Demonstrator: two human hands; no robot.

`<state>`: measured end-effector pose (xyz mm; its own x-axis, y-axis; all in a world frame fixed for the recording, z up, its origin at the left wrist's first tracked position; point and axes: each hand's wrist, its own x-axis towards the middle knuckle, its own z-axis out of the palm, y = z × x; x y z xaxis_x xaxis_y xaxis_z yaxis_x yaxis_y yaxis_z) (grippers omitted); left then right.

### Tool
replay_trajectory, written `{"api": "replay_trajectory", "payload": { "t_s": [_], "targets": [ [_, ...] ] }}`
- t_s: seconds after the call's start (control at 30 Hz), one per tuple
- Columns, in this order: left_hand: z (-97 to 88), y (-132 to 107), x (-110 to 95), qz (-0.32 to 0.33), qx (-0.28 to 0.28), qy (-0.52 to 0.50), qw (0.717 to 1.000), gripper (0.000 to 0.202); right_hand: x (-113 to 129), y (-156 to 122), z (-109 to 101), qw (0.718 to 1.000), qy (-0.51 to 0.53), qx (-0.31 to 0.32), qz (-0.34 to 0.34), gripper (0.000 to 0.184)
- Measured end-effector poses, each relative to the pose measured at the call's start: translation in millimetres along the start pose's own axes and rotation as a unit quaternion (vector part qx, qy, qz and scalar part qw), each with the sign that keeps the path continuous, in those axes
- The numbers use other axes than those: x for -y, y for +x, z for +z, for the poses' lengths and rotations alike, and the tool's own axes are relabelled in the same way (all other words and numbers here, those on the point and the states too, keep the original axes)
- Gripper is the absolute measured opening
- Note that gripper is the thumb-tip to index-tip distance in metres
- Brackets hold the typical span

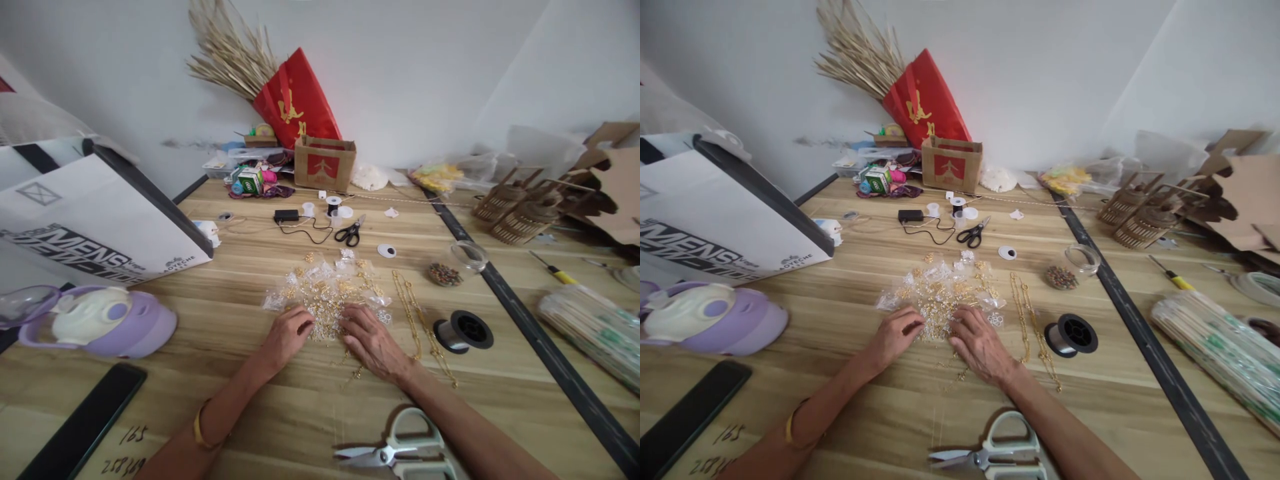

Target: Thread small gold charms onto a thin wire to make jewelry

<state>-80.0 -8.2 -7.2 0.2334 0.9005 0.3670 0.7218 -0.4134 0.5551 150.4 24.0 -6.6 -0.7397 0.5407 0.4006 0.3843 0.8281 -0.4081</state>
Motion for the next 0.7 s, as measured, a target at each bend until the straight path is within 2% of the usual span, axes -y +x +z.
{"api": "replay_trajectory", "payload": {
  "t_s": [0.2,0.3,0.47,0.57,0.7],
  "targets": [
    [0.1,0,1,0.013,0.001,-0.007,1.000,0.012,-2,-1,-4,0.996,0.075,-0.034,0.022,0.032],
    [-0.8,0,0,0.013,-0.013,-0.009,1.000,0.012,-6,-4,-6,0.983,0.141,-0.089,0.083,0.036],
    [-1.6,1,-16,0.073,-0.027,-0.027,0.997,0.012,-9,-5,-8,0.937,0.209,-0.200,0.197,0.046],
    [-0.1,0,-31,0.120,0.017,-0.033,0.992,0.012,-8,-4,-9,0.915,0.224,-0.226,0.249,0.045],
    [3.3,-5,-49,0.162,0.123,0.022,0.979,0.014,-6,-3,-10,0.900,0.242,-0.237,0.273,0.040]
  ]
}}
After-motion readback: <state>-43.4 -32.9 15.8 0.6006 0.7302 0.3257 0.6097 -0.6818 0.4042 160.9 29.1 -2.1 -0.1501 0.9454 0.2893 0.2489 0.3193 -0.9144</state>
